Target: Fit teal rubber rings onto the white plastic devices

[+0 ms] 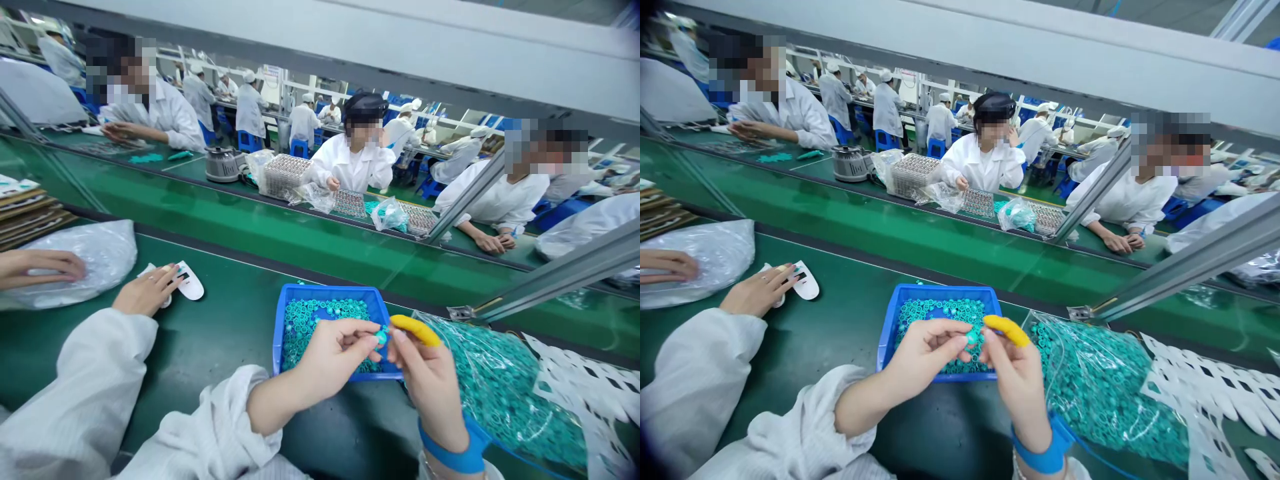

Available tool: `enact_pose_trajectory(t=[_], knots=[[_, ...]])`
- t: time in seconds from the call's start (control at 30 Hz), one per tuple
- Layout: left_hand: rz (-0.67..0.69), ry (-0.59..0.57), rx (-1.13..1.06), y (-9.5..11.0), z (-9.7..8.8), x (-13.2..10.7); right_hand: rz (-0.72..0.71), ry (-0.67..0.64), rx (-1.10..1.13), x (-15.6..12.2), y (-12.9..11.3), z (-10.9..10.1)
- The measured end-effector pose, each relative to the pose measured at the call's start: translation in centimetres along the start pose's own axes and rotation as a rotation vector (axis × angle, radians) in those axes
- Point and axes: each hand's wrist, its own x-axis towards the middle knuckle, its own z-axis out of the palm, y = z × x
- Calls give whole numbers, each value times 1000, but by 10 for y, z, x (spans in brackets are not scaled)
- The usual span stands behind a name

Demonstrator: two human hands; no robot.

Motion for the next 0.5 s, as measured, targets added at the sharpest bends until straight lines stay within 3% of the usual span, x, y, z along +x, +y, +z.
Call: enact_pose_trajectory(t=[0.1, 0.17, 0.3, 0.4, 0.5], knots=[[-64, 39, -189, 15, -12, -4, 38, 70, -267, 20, 36, -27], [-118, 61, -329, 26, -18, -7, 76, 47, -397, 33, 69, -42], [-221, 67, -443, 43, -23, -13, 96, 38, -583, 39, 120, -53], [-246, 54, -487, 48, -24, -16, 109, 81, -652, 37, 135, -55], [-246, 47, -488, 51, -28, -17, 126, 142, -665, 39, 133, -60]])
